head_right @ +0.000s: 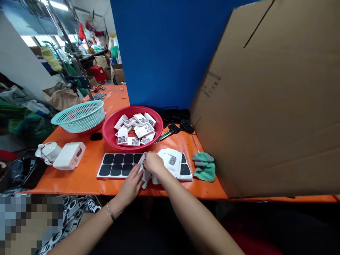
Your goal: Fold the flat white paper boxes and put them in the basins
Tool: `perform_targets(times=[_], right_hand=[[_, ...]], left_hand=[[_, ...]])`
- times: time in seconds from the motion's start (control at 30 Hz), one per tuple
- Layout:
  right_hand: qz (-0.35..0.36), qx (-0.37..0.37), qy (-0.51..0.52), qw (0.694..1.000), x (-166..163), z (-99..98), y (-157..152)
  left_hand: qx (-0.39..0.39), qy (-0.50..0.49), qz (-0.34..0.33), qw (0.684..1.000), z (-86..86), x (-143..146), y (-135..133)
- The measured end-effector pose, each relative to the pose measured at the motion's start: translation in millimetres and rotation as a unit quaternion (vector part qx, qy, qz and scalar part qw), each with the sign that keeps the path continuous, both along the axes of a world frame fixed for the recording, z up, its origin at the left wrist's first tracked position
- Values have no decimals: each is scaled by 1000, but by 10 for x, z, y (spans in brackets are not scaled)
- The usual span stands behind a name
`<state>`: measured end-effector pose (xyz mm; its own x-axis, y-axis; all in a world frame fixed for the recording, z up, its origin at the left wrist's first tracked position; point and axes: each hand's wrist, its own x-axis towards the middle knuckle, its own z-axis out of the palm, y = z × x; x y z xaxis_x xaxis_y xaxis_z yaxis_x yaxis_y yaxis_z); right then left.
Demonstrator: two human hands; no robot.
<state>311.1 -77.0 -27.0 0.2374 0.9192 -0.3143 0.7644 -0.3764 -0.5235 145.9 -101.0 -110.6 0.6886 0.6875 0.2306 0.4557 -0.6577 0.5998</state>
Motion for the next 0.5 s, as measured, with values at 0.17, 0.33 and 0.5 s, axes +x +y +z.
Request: perform_targets(times=[0.17,0.33,0.5], right_hand=[[-4,20,95,995,84,127,-55],[-61,51,293,953,179,219,-331],[-83,81,488,865,251,399,-594]], left_hand=[[33,10,-13,999,4,-36,-43],[124,-11,45,991,315,-31,56],[192,-86,-3,978,882,11,287]])
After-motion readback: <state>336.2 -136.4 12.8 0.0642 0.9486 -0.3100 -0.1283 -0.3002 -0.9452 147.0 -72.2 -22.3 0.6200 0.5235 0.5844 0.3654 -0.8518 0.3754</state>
